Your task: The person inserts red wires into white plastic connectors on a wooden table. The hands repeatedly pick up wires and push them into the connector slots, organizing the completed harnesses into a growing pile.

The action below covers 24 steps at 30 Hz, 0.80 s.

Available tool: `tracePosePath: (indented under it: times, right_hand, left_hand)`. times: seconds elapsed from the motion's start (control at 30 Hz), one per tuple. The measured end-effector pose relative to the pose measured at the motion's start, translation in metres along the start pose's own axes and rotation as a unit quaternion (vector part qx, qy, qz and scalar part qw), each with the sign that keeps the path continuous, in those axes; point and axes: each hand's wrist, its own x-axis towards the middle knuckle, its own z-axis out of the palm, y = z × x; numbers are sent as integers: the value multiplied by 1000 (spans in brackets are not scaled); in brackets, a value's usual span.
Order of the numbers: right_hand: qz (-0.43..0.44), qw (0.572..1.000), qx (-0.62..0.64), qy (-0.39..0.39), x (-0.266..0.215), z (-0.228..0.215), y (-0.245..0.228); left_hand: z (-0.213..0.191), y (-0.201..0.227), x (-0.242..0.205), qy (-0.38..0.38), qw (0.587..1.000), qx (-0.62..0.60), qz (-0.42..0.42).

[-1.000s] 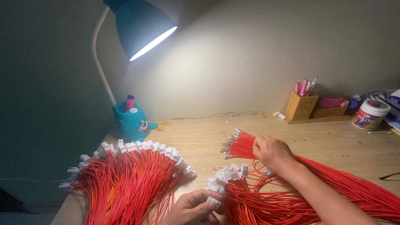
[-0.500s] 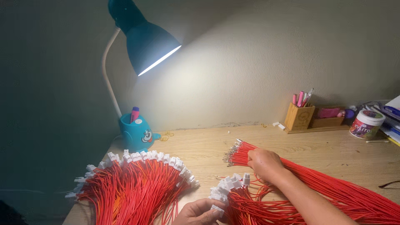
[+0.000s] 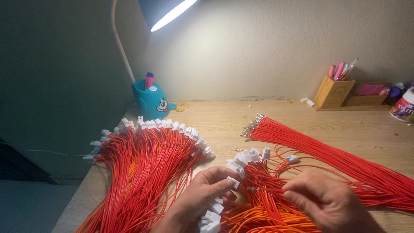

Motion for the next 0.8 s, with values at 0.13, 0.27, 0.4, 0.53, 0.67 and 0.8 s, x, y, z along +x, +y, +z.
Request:
tracePosePath:
  times: [0.13,0.27,0.4,0.53,0.67,0.8]
  right_hand:
    - [-37,999,2,-38,-2,35,2]
    - [74,991,-89,-64,0,54,11]
    - [169,965,-173,-104,-3,65,15]
    - [162,969,-162,-90,-3,62,8]
    - [89,988,-104,-67,-9,64,14]
    - [79,993,-69,-51,-13,64,19]
  left_hand:
    - [0,-3,-2,-1,1000,-2,3]
    - [-5,-5,1,6,1000,20,2]
    - [-8,-8,4,7,1000,7,2]
    - [-8,-6,4,13,1000,18,6]
    - [-9,-8,5,16,1000,11,2]
    - [-11,-11,7,10,1000,13,11]
